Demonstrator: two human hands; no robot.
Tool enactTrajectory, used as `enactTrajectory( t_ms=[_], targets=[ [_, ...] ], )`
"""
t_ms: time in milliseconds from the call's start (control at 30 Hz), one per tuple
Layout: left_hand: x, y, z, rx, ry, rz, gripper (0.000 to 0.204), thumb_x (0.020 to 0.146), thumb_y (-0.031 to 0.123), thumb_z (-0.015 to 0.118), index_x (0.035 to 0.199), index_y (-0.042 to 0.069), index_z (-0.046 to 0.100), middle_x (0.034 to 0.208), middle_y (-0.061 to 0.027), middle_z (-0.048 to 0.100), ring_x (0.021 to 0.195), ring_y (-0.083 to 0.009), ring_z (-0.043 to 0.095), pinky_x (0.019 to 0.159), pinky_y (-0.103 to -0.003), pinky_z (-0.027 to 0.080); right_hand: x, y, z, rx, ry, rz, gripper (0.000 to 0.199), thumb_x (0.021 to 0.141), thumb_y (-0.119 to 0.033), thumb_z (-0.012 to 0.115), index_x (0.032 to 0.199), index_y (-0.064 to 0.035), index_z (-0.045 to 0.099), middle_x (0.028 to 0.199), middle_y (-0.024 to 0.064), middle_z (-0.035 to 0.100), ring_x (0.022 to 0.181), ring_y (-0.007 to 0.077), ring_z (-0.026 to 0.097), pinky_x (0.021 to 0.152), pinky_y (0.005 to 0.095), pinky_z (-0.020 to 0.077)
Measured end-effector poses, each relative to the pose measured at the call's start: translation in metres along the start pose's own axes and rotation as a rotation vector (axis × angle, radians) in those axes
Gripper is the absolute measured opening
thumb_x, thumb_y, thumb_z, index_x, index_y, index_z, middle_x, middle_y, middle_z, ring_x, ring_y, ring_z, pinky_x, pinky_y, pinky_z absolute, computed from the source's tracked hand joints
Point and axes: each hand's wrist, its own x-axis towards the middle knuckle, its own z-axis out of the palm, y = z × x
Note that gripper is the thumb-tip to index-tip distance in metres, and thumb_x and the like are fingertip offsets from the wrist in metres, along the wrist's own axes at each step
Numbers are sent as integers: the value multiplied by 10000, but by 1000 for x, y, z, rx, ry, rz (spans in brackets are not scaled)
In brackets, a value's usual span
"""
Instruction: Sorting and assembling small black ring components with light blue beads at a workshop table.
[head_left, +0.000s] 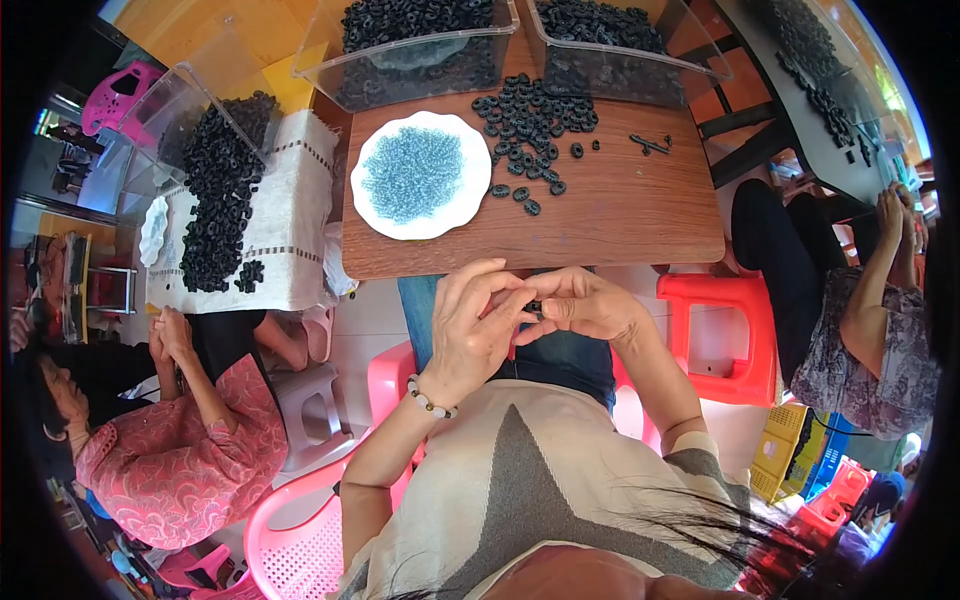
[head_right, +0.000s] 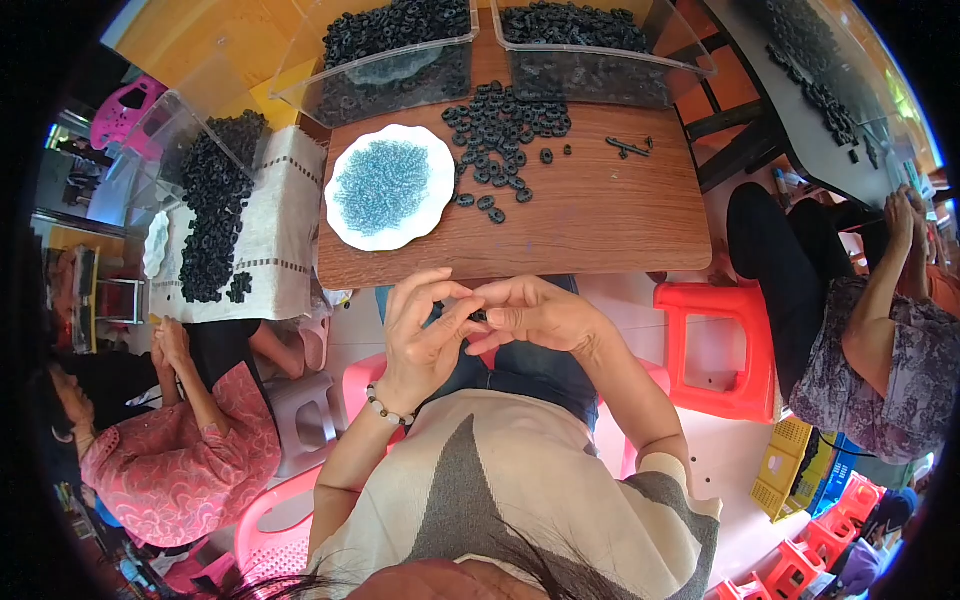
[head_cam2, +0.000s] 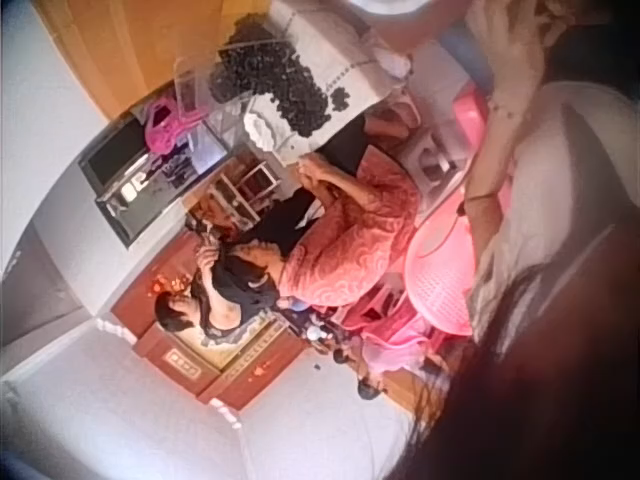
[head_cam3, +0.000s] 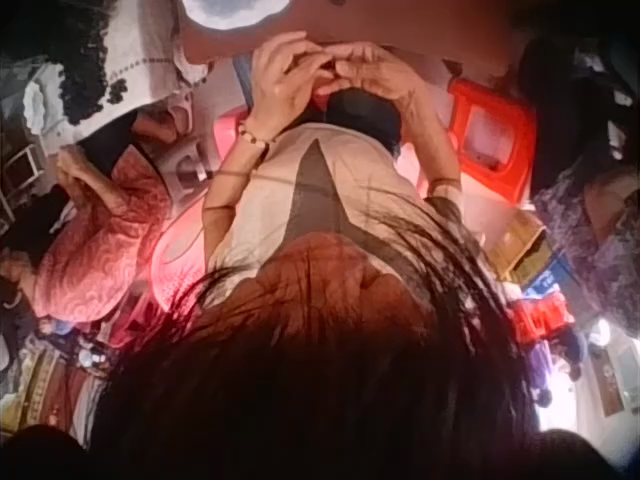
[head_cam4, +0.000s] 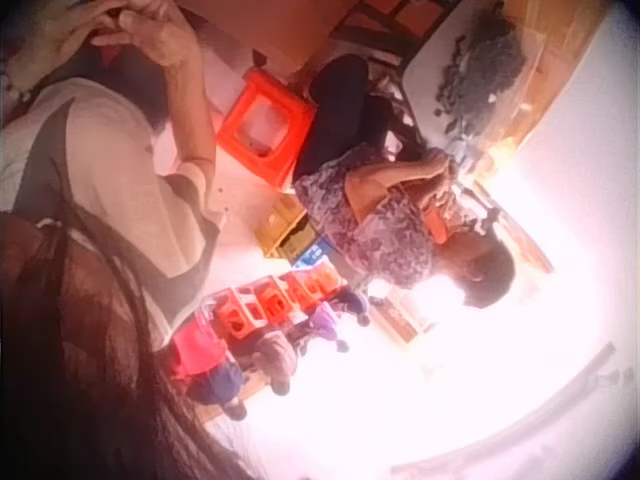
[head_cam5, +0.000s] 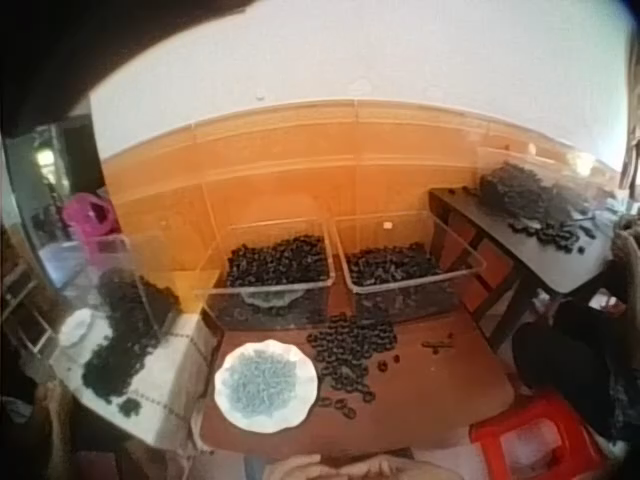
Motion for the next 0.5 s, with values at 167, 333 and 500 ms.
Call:
enactTrajectory(
  t_ms=[167,333,500],
  targets=[
    [1,-3,0,7,-6,11,344,731,90,774,1073,55,776,1108,-60,682,1182,-309,618,951,-450,486,5,13,0,50,39,-66,439,1024,-231,670,1366,38,608,1247,109,680,1166,192,650,1054,434,547],
    [1,-6,1,-13,-50,25,322,743,104,789,1061,51,778,1088,-58,676,1188,-310,614,939,-460,494,7,27,-5,81,96,-59,434,1012,-279,684,1312,31,644,1172,97,709,1106,194,683,1033,419,561],
    [3,-12,6,-72,1,-98,331,737,179,840,1042,61,783,1056,-52,665,1150,-305,619,924,-452,489,3,7,8,51,161,-35,523,997,-377,694,1345,6,620,1169,105,706,1105,211,688,1001,402,581]
  ],
)
